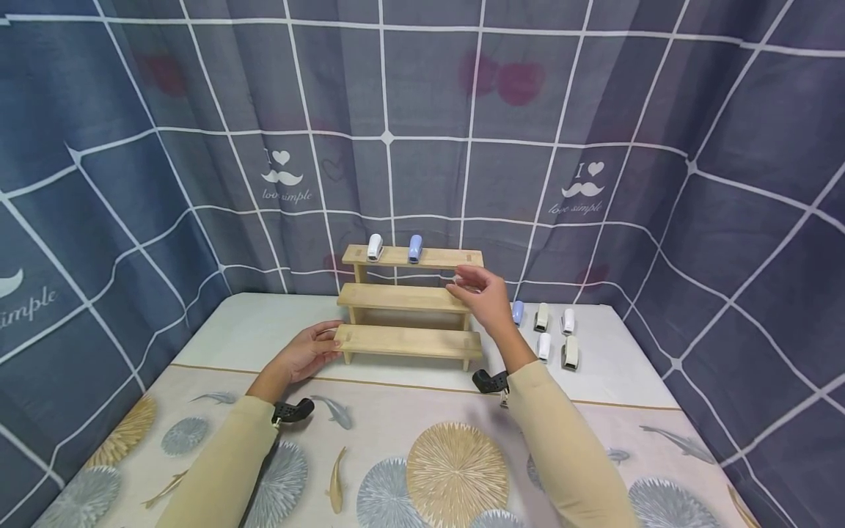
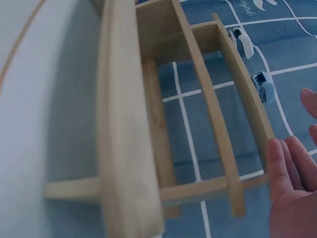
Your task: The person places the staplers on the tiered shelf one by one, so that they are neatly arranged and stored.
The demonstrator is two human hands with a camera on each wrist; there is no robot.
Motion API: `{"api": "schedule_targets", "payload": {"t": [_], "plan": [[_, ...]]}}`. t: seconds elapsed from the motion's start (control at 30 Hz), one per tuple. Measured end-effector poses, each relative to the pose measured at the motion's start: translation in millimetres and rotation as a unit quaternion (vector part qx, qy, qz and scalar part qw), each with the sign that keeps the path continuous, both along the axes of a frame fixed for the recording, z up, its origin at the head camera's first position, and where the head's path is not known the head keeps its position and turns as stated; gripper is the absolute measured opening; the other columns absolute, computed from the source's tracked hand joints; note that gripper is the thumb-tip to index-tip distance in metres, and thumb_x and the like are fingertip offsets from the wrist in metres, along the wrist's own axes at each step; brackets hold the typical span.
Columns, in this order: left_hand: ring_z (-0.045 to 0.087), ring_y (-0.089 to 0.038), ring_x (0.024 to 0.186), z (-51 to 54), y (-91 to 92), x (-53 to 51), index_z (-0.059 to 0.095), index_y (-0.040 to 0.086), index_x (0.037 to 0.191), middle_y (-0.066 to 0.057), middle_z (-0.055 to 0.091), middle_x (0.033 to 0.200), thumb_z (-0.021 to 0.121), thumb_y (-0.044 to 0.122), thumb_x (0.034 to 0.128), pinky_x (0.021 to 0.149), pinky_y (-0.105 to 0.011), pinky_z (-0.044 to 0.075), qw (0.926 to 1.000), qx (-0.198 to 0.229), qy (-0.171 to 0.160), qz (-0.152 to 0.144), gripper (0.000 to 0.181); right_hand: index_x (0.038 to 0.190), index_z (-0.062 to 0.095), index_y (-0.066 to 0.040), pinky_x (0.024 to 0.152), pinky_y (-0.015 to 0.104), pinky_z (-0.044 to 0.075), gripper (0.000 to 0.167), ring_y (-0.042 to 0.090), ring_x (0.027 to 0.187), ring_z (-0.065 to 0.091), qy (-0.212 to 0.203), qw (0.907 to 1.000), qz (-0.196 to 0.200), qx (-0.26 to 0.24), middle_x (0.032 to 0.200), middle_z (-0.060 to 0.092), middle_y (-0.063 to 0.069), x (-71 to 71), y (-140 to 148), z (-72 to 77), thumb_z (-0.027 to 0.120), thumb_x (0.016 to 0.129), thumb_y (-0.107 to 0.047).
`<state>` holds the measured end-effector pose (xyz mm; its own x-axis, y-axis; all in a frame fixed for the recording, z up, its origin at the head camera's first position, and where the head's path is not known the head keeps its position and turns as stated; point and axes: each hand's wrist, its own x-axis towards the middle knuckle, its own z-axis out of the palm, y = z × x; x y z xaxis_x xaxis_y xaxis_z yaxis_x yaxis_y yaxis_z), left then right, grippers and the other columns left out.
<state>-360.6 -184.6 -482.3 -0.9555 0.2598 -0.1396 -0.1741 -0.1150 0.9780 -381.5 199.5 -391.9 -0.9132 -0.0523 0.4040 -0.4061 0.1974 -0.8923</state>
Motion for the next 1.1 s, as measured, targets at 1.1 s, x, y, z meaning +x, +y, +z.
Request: {"api": "schedule_targets", "payload": {"t": [1.1], "plan": [[0.066,-0.010,0.093,1.2,1.2,0.6,0.030,-0.004,0.157,-0.003,0.061,0.116,0.058,-0.010,0.0964,0.079,-0.020,0.059,1.0000,-0.003,0.000,-0.001,0.067,0.135,0.063,-0.001,0.091,0.009,0.052,0.055,0.014,0.120,0.063,-0.128,0.9872,-0.069,0.065,0.138,0.063,0.019,106.1,80,-70.5,0.082,0.089,-0.025]]}}
